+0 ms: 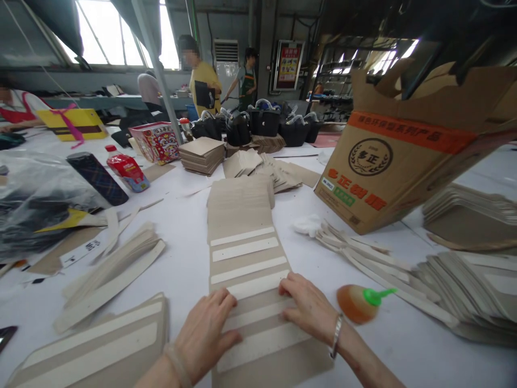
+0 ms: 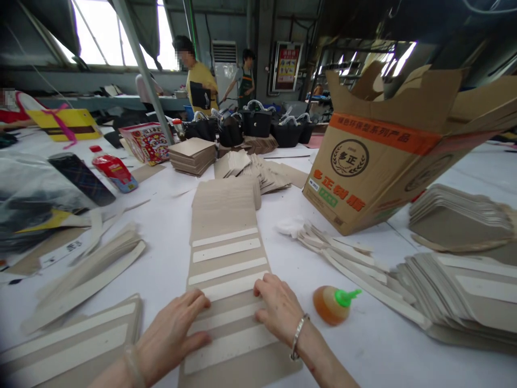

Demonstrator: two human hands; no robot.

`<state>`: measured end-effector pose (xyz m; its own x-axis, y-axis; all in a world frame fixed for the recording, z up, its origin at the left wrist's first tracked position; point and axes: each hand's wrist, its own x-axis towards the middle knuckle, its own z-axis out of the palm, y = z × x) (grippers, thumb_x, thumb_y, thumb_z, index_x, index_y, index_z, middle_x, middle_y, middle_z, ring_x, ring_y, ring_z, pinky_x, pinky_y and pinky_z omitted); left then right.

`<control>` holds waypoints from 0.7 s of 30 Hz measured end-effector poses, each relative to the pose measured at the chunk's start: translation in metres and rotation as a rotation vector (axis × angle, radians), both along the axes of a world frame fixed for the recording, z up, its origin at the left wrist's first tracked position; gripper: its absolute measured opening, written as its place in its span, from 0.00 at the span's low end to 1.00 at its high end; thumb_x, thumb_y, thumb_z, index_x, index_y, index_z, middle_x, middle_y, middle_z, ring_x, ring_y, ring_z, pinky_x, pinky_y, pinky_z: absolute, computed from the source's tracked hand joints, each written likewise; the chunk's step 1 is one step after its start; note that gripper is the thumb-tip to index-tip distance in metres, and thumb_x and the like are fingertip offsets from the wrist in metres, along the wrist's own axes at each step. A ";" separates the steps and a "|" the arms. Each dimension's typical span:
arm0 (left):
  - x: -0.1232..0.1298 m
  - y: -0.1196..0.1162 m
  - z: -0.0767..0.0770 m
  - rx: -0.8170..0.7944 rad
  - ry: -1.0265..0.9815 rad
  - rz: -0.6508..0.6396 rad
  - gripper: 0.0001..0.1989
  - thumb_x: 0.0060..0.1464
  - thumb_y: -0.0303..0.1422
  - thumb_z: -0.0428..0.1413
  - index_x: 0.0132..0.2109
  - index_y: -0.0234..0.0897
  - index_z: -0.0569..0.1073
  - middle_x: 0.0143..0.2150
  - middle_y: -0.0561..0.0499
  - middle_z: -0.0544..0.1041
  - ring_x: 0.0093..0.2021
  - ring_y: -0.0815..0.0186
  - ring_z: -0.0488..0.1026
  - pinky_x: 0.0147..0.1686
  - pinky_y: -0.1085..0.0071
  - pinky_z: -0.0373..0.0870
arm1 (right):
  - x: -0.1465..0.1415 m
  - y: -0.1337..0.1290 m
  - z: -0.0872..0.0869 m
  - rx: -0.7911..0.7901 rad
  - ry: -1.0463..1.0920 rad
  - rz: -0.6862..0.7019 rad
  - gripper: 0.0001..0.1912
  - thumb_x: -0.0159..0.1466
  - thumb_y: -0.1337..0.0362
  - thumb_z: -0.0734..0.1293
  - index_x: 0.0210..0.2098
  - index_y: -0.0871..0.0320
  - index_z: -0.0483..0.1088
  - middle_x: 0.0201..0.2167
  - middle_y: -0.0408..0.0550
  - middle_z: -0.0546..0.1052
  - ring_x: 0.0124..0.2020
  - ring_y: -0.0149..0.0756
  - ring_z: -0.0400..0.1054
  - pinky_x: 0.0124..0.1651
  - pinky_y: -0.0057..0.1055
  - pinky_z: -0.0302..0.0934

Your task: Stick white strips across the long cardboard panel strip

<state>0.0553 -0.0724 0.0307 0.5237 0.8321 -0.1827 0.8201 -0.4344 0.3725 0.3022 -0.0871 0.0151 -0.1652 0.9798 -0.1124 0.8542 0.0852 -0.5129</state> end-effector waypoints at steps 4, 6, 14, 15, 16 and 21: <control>0.014 -0.005 -0.003 0.000 0.104 0.029 0.14 0.47 0.33 0.58 0.42 0.38 0.67 0.45 0.49 0.68 0.45 0.58 0.64 0.43 0.63 0.60 | -0.006 0.000 -0.007 0.059 -0.070 0.017 0.13 0.49 0.68 0.68 0.35 0.57 0.66 0.38 0.44 0.68 0.42 0.37 0.59 0.43 0.31 0.51; 0.017 -0.006 -0.005 0.017 0.124 0.041 0.14 0.46 0.33 0.58 0.41 0.37 0.67 0.45 0.49 0.68 0.44 0.57 0.64 0.43 0.63 0.59 | -0.007 0.001 -0.009 0.080 -0.105 0.024 0.12 0.49 0.68 0.68 0.33 0.57 0.66 0.38 0.44 0.68 0.42 0.38 0.59 0.44 0.32 0.49; 0.015 -0.008 -0.013 -0.035 0.053 0.089 0.16 0.41 0.32 0.58 0.39 0.36 0.66 0.41 0.50 0.70 0.42 0.58 0.63 0.43 0.62 0.55 | -0.014 -0.009 -0.008 0.072 -0.054 0.003 0.13 0.44 0.73 0.63 0.31 0.58 0.61 0.35 0.43 0.70 0.39 0.38 0.59 0.43 0.35 0.46; 0.013 -0.007 -0.014 -0.068 0.032 0.103 0.17 0.41 0.31 0.58 0.41 0.36 0.66 0.41 0.51 0.71 0.42 0.59 0.64 0.43 0.63 0.55 | -0.014 -0.009 -0.007 0.060 -0.035 0.000 0.14 0.44 0.73 0.62 0.31 0.58 0.61 0.35 0.43 0.70 0.39 0.38 0.60 0.43 0.35 0.45; 0.011 -0.005 -0.013 -0.093 0.010 0.121 0.18 0.41 0.31 0.57 0.42 0.37 0.66 0.41 0.52 0.71 0.42 0.61 0.64 0.43 0.64 0.55 | -0.015 -0.008 -0.005 0.051 -0.016 -0.001 0.14 0.44 0.74 0.61 0.31 0.57 0.60 0.35 0.43 0.70 0.39 0.37 0.60 0.43 0.35 0.45; 0.004 0.024 0.001 -0.018 -0.037 0.197 0.15 0.46 0.32 0.54 0.43 0.41 0.66 0.40 0.55 0.72 0.42 0.63 0.67 0.41 0.69 0.58 | -0.019 0.026 0.012 0.077 -0.043 -0.001 0.14 0.48 0.74 0.62 0.35 0.57 0.61 0.38 0.43 0.71 0.43 0.37 0.62 0.44 0.34 0.47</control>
<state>0.0594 -0.0485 0.0316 0.3574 0.9160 -0.1819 0.8743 -0.2597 0.4099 0.2835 -0.0610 0.0276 -0.1608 0.9860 -0.0440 0.8752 0.1219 -0.4681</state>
